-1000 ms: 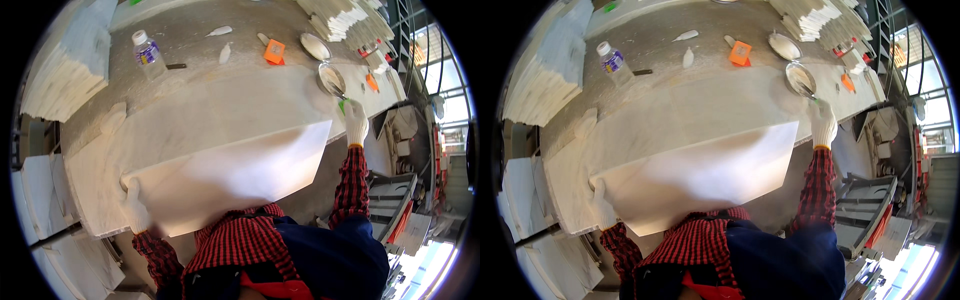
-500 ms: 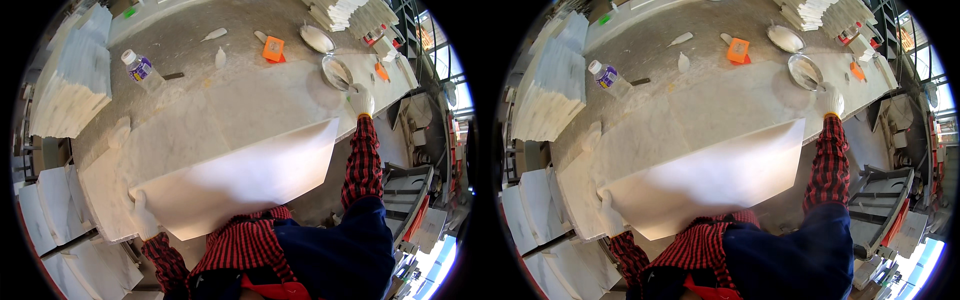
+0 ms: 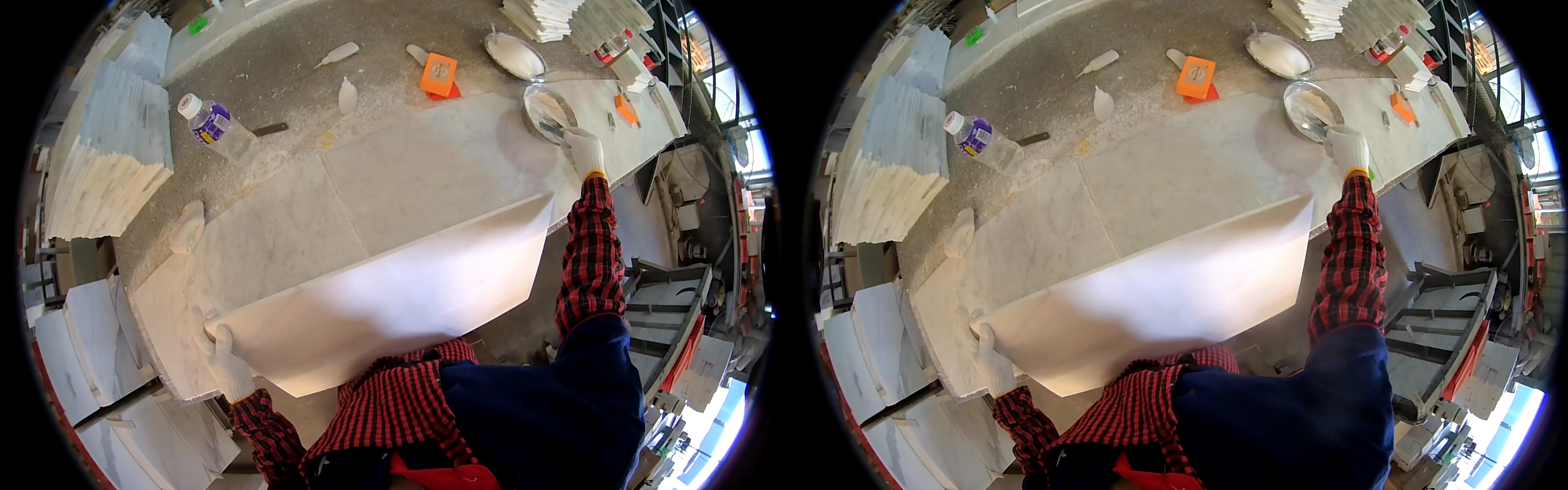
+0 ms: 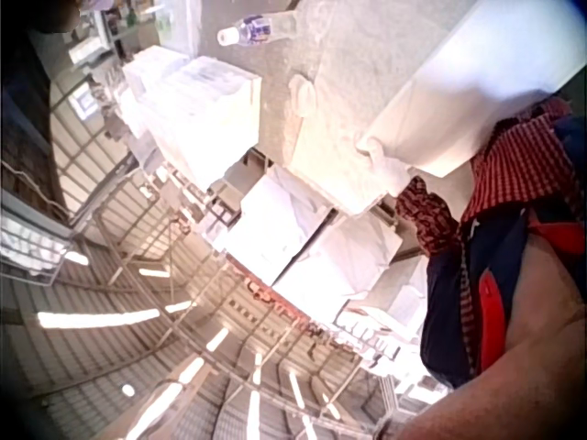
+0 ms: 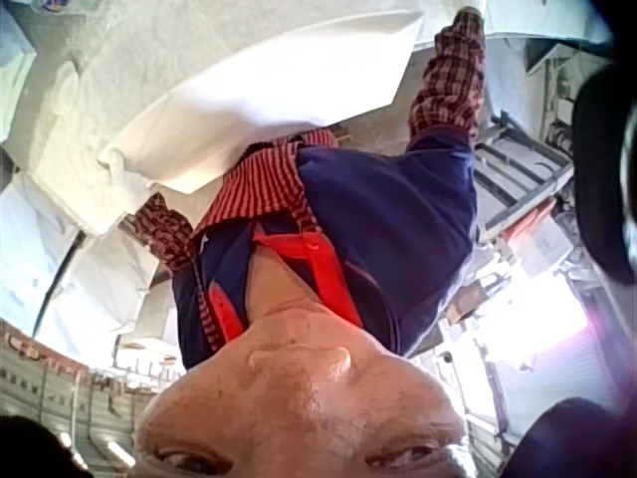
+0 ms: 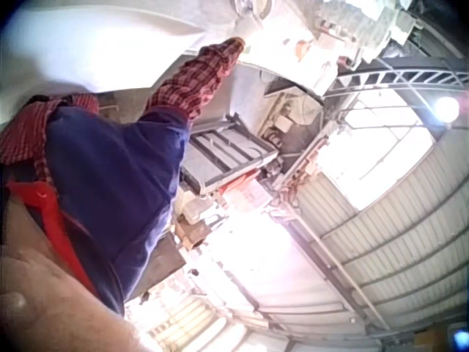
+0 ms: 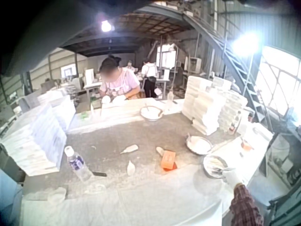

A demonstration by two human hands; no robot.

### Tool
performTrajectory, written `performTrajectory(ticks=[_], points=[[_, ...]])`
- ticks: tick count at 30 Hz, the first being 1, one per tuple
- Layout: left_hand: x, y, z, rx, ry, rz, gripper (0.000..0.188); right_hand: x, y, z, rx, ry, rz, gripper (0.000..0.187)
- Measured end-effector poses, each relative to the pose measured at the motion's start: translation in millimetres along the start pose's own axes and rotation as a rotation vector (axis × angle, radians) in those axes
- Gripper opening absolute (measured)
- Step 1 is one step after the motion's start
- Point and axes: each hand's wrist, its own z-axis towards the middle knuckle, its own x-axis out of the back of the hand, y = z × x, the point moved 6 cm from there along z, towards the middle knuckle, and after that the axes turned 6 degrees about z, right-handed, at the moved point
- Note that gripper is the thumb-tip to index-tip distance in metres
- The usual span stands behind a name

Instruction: The person uses a metal scraper to remove residue from the surface of large white plastic sheets. They repeatedly flip the sheets over to work on different sides and edges, then stack the finished sheets on a pile to the left.

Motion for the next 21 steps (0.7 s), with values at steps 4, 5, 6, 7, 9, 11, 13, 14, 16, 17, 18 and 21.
performTrajectory(ticks=[4,5,6,7,9,11,13,14,16,17,18,21], points=[[0.3,1.4,1.8,-0.031,-0.018,0.034,0.064,3.2,15.7,-1.2,-0.093,-0.114,0.242,0.027],[-1.4,2.2,1.0,-0.030,-0.015,0.031,0.065,4.4,15.3,-7.6,-0.121,-0.150,0.292,0.028],[-3.2,4.4,0.2,-0.030,-0.009,0.024,0.065,6.0,10.4,-14.9,-0.128,-0.129,0.343,0.029],[-3.6,7.0,-0.1,-0.030,-0.001,0.023,0.066,4.5,7.0,-23.1,-0.140,-0.112,0.395,0.030],[-0.4,-1.1,2.8,0.015,-0.011,0.037,0.058,2.5,1.6,-34.6,-0.111,-0.186,0.495,0.030],[4.0,-2.8,3.5,0.074,-0.022,0.003,0.049,-9.5,-14.4,-50.7,-0.106,-0.193,0.580,0.027],[1.8,2.4,-1.4,0.144,-0.025,-0.084,0.039,-22.0,-28.7,-61.5,-0.004,-0.268,0.551,0.024],[4.4,0.5,-3.0,0.216,-0.023,-0.045,0.036,-23.6,-30.0,-58.0,0.070,-0.331,0.502,0.022],[8.4,-2.0,-0.4,0.226,-0.001,0.007,0.030,-54.7,-45.7,-72.1,0.138,-0.462,0.495,0.017],[3.0,11.4,-2.2,0.279,0.009,0.079,0.030,-74.9,-61.9,-91.6,0.127,-0.516,0.523,0.015],[-3.5,23.1,-5.1,0.229,-0.013,0.017,0.031,-96.2,-91.0,-129.1,0.026,-0.545,0.605,0.013],[-4.2,32.8,6.1,0.036,-0.220,-0.082,0.040,-156.3,-141.3,-205.9,0.039,-0.740,0.581,0.014]])
